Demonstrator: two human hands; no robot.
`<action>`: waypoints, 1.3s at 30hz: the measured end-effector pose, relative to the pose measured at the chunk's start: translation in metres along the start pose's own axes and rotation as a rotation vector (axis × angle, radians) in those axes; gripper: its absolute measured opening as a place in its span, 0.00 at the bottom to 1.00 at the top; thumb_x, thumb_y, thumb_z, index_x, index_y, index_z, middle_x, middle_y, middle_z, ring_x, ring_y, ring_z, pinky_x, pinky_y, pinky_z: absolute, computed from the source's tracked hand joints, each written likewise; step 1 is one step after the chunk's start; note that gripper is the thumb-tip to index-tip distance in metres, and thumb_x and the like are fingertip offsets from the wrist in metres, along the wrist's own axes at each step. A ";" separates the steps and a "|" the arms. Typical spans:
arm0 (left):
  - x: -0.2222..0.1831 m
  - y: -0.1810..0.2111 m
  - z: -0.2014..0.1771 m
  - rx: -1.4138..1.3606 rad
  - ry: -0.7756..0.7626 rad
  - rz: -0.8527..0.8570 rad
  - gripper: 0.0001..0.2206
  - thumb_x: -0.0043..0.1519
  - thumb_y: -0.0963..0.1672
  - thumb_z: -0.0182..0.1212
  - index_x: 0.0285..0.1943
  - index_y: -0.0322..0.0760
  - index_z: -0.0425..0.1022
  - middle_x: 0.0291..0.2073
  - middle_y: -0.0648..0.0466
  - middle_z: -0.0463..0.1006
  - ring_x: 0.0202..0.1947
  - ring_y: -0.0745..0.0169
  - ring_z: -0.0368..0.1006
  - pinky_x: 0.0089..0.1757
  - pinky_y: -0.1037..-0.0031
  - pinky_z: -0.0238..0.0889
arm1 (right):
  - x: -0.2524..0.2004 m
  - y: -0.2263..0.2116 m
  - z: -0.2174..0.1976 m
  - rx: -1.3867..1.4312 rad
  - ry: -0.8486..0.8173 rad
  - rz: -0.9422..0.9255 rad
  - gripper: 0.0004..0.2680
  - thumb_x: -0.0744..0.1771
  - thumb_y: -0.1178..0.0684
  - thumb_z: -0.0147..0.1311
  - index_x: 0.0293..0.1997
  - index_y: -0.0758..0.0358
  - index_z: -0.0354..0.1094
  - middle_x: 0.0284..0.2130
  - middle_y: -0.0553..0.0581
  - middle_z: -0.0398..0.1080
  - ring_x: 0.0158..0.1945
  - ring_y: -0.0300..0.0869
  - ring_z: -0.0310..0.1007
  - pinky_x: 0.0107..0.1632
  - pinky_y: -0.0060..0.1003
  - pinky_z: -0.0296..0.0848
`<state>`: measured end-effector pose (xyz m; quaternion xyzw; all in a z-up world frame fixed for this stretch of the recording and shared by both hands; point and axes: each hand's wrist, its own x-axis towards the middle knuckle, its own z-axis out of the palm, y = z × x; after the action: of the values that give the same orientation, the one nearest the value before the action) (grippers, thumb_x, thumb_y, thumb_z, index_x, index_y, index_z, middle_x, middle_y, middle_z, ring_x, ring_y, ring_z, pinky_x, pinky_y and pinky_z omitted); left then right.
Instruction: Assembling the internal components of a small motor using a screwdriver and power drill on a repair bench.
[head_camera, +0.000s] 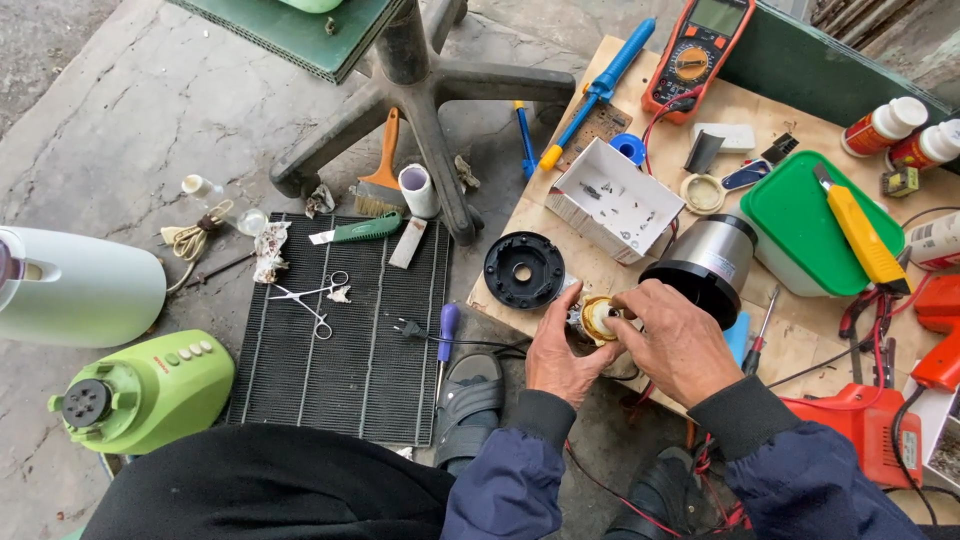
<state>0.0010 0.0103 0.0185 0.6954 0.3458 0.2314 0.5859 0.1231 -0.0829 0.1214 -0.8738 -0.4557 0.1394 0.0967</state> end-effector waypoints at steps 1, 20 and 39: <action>0.000 0.000 -0.001 0.001 -0.001 0.000 0.42 0.48 0.56 0.82 0.77 0.62 0.72 0.63 0.53 0.81 0.68 0.50 0.76 0.66 0.57 0.68 | 0.000 0.000 0.001 0.001 0.000 0.001 0.07 0.74 0.47 0.54 0.57 0.51 0.74 0.41 0.49 0.70 0.50 0.44 0.80 0.46 0.43 0.83; 0.000 0.007 -0.017 -0.068 -0.133 0.031 0.36 0.56 0.52 0.80 0.74 0.50 0.71 0.69 0.53 0.78 0.69 0.56 0.76 0.63 0.64 0.72 | -0.081 0.030 -0.142 0.215 0.374 0.336 0.17 0.70 0.54 0.63 0.68 0.64 0.75 0.41 0.56 0.75 0.34 0.42 0.67 0.42 0.39 0.68; -0.004 0.002 -0.011 -0.060 -0.090 -0.024 0.35 0.53 0.46 0.83 0.72 0.48 0.71 0.64 0.52 0.83 0.61 0.61 0.82 0.58 0.72 0.78 | -0.129 0.081 -0.141 0.457 0.320 0.749 0.20 0.74 0.55 0.44 0.79 0.49 0.67 0.45 0.53 0.87 0.54 0.35 0.83 0.68 0.32 0.69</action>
<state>-0.0091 0.0141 0.0234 0.6830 0.3202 0.2030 0.6243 0.1613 -0.2406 0.2502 -0.9450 -0.0455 0.1251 0.2988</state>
